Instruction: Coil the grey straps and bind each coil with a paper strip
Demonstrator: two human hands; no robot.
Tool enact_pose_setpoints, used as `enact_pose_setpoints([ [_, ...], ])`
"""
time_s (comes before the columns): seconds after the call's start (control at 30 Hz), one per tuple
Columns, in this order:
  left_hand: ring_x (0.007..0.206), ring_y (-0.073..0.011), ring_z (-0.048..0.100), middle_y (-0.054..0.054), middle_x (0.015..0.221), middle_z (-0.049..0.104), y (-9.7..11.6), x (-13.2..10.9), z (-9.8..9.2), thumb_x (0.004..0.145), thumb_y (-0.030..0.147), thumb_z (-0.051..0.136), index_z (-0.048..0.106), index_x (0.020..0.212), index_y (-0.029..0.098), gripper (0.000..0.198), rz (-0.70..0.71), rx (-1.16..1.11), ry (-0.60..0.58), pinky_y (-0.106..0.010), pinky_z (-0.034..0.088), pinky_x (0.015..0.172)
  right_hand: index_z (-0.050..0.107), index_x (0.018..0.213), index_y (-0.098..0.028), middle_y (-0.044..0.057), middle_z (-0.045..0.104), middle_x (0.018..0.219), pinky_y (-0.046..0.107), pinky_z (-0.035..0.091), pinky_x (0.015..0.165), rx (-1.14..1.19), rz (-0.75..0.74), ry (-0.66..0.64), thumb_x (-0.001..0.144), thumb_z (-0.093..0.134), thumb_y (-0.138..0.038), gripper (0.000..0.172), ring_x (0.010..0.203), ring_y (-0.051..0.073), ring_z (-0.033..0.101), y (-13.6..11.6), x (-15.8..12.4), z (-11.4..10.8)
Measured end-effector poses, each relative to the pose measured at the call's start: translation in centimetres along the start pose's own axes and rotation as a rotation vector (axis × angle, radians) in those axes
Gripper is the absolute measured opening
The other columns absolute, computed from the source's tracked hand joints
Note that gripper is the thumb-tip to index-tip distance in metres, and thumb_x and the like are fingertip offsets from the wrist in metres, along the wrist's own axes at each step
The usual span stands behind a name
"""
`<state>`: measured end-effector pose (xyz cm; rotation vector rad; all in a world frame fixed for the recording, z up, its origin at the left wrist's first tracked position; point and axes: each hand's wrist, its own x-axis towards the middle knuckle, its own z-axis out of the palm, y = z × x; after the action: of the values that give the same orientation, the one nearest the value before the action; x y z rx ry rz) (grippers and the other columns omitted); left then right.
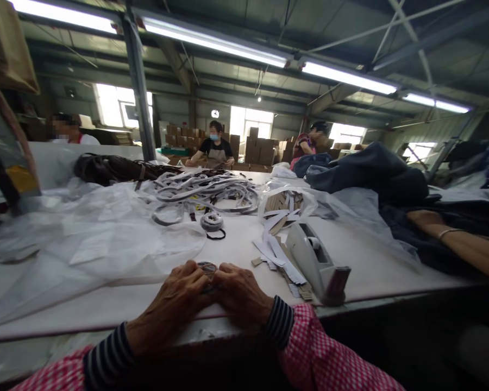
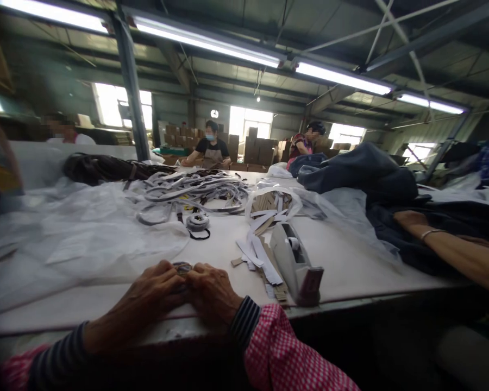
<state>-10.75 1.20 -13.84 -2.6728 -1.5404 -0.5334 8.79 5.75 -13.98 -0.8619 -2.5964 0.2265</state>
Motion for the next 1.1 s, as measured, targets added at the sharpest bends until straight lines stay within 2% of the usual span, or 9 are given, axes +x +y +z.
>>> enact_pose_setpoints([
  [0.17, 0.098, -0.0284, 0.056, -0.005, 0.093, 0.072, -0.6, 0.4, 0.8, 0.097, 0.025, 0.065, 0.07, 0.088, 0.02, 0.012, 0.077, 0.099, 0.005, -0.041, 0.038, 0.082, 0.074, 0.114, -0.028, -0.005, 0.075, 0.096, 0.018, 0.049, 0.074, -0.026, 0.052, -0.068, 0.095, 0.071, -0.031, 0.019, 0.083, 0.011, 0.069, 1.7, -0.2, -3.9],
  [0.27, 0.102, -0.0295, 0.056, -0.005, 0.093, 0.072, -0.4, 0.5, 0.8, 0.094, 0.02, 0.066, 0.069, 0.084, 0.019, 0.011, 0.107, 0.141, 0.039, -0.045, 0.036, 0.088, 0.072, 0.112, -0.015, 0.008, 0.074, 0.108, 0.028, 0.051, 0.086, -0.21, 0.249, -0.005, 0.103, 0.055, -0.022, 0.021, 0.099, 0.019, 0.068, 3.9, -0.6, -5.9],
  [0.33, 0.102, -0.0285, 0.057, -0.005, 0.092, 0.071, -0.1, 0.5, 0.6, 0.095, 0.019, 0.063, 0.068, 0.083, 0.018, 0.012, 0.11, 0.119, 0.06, -0.046, 0.035, 0.093, 0.072, 0.103, -0.008, 0.016, 0.071, 0.113, 0.038, 0.051, 0.091, -0.359, 0.385, 0.005, 0.1, 0.057, -0.017, 0.017, 0.11, 0.027, 0.065, 5.2, -0.9, -6.2],
  [0.47, 0.092, -0.0251, 0.057, -0.004, 0.083, 0.067, -0.1, 0.5, -0.8, 0.091, 0.02, 0.062, 0.062, 0.073, 0.017, 0.018, 0.027, -0.051, 0.04, -0.04, 0.038, 0.085, 0.07, 0.101, -0.012, 0.009, 0.071, 0.109, 0.044, 0.056, 0.091, -0.554, 0.522, -0.081, 0.098, 0.066, -0.024, 0.013, 0.107, 0.025, 0.067, 6.7, -1.0, -5.3],
  [0.57, 0.078, -0.0204, 0.055, -0.002, 0.078, 0.061, -0.6, 0.4, -2.5, 0.087, 0.031, 0.063, 0.058, 0.063, 0.017, 0.028, -0.2, -0.331, 0.071, -0.033, 0.037, 0.071, 0.069, 0.106, -0.013, 0.008, 0.071, 0.111, 0.044, 0.057, 0.091, -0.615, 0.515, -0.146, 0.099, 0.066, -0.029, 0.018, 0.105, 0.023, 0.068, 7.1, -0.7, -4.9],
  [0.67, 0.056, -0.0134, 0.042, 0.003, 0.06, 0.048, -1.2, 0.1, -4.3, 0.081, 0.046, 0.067, 0.053, 0.057, 0.018, 0.039, -0.502, -0.732, 0.069, -0.028, 0.027, 0.055, 0.069, 0.109, -0.014, 0.008, 0.071, 0.113, 0.045, 0.057, 0.092, -0.635, 0.473, -0.2, 0.099, 0.066, -0.031, 0.02, 0.105, 0.023, 0.068, 7.4, -0.3, -5.2],
  [0.73, 0.052, -0.012, 0.039, 0.004, 0.053, 0.046, -1.5, -0.3, -5.1, 0.076, 0.05, 0.072, 0.057, 0.059, 0.017, 0.04, -0.616, -0.959, 0.08, -0.027, 0.023, 0.052, 0.069, 0.109, -0.014, 0.007, 0.071, 0.111, 0.045, 0.058, 0.092, -0.639, 0.454, -0.227, 0.1, 0.065, -0.032, 0.021, 0.102, 0.022, 0.069, 7.9, -0.1, -5.4],
  [0.87, 0.056, -0.0147, 0.05, -0.003, 0.059, 0.062, -1.5, -1.2, -5.9, 0.075, 0.05, 0.075, 0.069, 0.067, 0.012, 0.039, -0.608, -1.191, 0.122, -0.026, 0.032, 0.055, 0.069, 0.108, -0.014, 0.007, 0.071, 0.108, 0.043, 0.059, 0.088, -0.638, 0.416, -0.234, 0.1, 0.065, -0.032, 0.021, 0.098, 0.021, 0.07, 8.8, 0.3, -5.3],
  [1.1, 0.062, -0.0171, 0.055, -0.005, 0.068, 0.069, -1.3, -2.6, -6.5, 0.08, 0.048, 0.073, 0.073, 0.071, 0.012, 0.038, -0.584, -1.281, 0.163, -0.027, 0.041, 0.059, 0.069, 0.107, -0.014, 0.007, 0.071, 0.109, 0.045, 0.055, 0.093, -0.64, 0.357, -0.117, 0.099, 0.066, -0.034, 0.022, 0.101, 0.023, 0.069, 10.3, -0.4, -4.2],
])
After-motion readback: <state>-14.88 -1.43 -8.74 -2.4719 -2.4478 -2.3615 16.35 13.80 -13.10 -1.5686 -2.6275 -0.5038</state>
